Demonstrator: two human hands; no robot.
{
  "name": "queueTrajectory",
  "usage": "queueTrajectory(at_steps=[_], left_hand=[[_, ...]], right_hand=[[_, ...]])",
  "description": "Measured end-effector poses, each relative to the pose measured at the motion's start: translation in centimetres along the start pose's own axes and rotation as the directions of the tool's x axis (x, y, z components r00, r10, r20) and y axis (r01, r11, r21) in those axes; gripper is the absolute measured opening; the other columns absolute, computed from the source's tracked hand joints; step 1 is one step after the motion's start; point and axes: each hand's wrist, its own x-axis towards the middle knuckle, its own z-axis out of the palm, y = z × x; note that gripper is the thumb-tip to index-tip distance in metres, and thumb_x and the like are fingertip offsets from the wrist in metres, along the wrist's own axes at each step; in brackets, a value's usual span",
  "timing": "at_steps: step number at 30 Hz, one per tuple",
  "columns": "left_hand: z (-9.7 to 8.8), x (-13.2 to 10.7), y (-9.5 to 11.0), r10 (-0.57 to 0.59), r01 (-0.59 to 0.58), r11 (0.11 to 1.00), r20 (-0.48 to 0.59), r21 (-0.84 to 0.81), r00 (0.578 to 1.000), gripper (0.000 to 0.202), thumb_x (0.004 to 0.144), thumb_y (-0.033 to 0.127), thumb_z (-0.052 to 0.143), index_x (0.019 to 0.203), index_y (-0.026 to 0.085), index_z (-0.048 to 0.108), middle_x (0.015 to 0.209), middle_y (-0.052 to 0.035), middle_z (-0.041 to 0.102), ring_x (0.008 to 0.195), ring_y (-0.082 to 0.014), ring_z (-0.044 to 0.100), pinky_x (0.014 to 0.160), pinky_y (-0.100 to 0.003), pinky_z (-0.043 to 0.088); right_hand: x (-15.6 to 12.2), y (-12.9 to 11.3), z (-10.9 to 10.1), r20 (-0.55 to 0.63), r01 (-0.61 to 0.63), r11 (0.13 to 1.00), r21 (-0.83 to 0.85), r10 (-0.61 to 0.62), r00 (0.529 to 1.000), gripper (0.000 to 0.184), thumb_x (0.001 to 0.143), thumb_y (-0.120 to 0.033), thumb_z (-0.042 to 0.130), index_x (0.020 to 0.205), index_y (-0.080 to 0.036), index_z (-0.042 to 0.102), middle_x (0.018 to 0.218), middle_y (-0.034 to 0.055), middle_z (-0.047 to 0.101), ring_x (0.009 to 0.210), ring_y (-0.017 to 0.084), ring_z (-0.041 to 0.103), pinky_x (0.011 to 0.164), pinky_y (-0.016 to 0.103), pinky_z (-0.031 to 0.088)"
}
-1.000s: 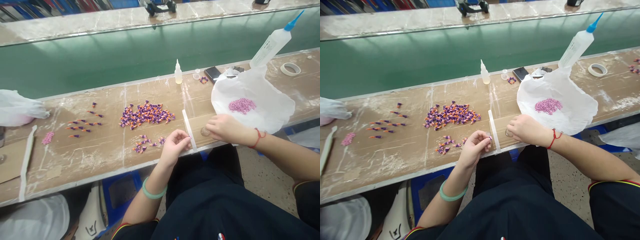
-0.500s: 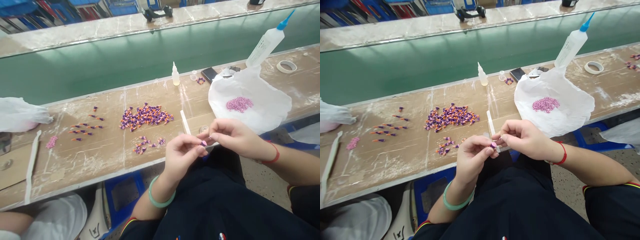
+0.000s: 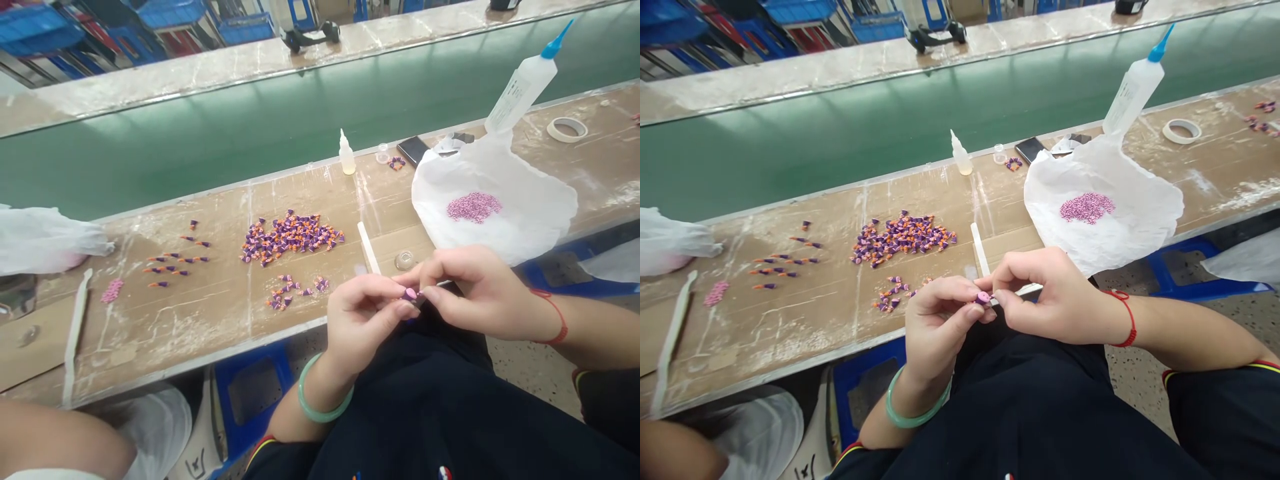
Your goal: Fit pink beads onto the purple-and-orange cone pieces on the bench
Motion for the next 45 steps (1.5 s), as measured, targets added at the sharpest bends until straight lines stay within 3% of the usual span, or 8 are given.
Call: queueTrajectory(at_steps=[7, 13, 25, 35, 45], left_hand=[[0.1, -0.1, 0.1, -0.005, 0.005, 0.998, 0.004, 0.057, 1.0, 0.013, 0.076, 0.029, 0.085, 0.078, 0.021, 0.075, 0.077, -0.0033, 0.077, 0.054, -0.0133, 0.07, 0.055, -0.024, 0.061], [0.3, 0.0, 0.1, 0.022, -0.023, 1.0, 0.03, 0.013, 0.999, 0.008, 0.078, 0.021, 0.083, 0.08, 0.021, 0.075, 0.08, -0.003, 0.078, 0.057, -0.0126, 0.072, 0.059, -0.022, 0.062], [0.9, 0.4, -0.2, 0.081, -0.075, 0.992, 0.057, -0.097, 0.995, 0.009, 0.08, 0.011, 0.079, 0.084, 0.02, 0.078, 0.077, -0.0008, 0.078, 0.058, -0.0106, 0.074, 0.059, -0.016, 0.062], [0.4, 0.4, 0.1, 0.105, -0.105, 0.994, 0.104, -0.008, 0.989, 0.012, 0.08, 0.008, 0.078, 0.084, 0.02, 0.077, 0.077, 0.0003, 0.077, 0.059, -0.0108, 0.074, 0.059, -0.016, 0.062], [0.0, 0.6, 0.0, 0.173, -0.195, 0.971, 0.152, 0.142, 0.973, 0.006, 0.082, 0.019, 0.079, 0.082, 0.018, 0.073, 0.071, -0.002, 0.075, 0.058, -0.0133, 0.073, 0.059, -0.022, 0.061]], right_hand=[[-0.1, -0.1, -0.1, -0.013, 0.05, 0.998, -0.035, -0.051, 0.999, 0.017, 0.082, -0.007, 0.057, 0.074, -0.021, 0.061, 0.086, 0.001, 0.078, 0.068, 0.012, 0.071, 0.058, 0.021, 0.052], [-0.1, 0.0, -0.2, -0.015, 0.093, 0.992, -0.088, -0.094, 0.995, 0.017, 0.082, -0.006, 0.057, 0.072, -0.021, 0.059, 0.087, 0.0005, 0.079, 0.066, 0.01, 0.069, 0.056, 0.019, 0.05], [-0.5, 0.0, 0.3, -0.051, 0.256, 0.902, -0.348, -0.291, 0.955, 0.018, 0.085, -0.007, 0.057, 0.074, -0.021, 0.055, 0.076, -0.0018, 0.076, 0.071, 0.009, 0.072, 0.063, 0.016, 0.054], [-0.7, 0.6, 0.5, -0.024, 0.333, 0.852, -0.403, -0.374, 0.927, 0.02, 0.088, -0.007, 0.055, 0.074, -0.02, 0.053, 0.086, 0.0016, 0.077, 0.076, 0.009, 0.073, 0.067, 0.015, 0.055], [-1.0, 1.0, 0.9, -0.01, 0.369, 0.806, -0.463, -0.421, 0.907, 0.017, 0.089, -0.007, 0.056, 0.078, -0.02, 0.054, 0.093, 0.0044, 0.078, 0.08, 0.013, 0.075, 0.069, 0.021, 0.058]])
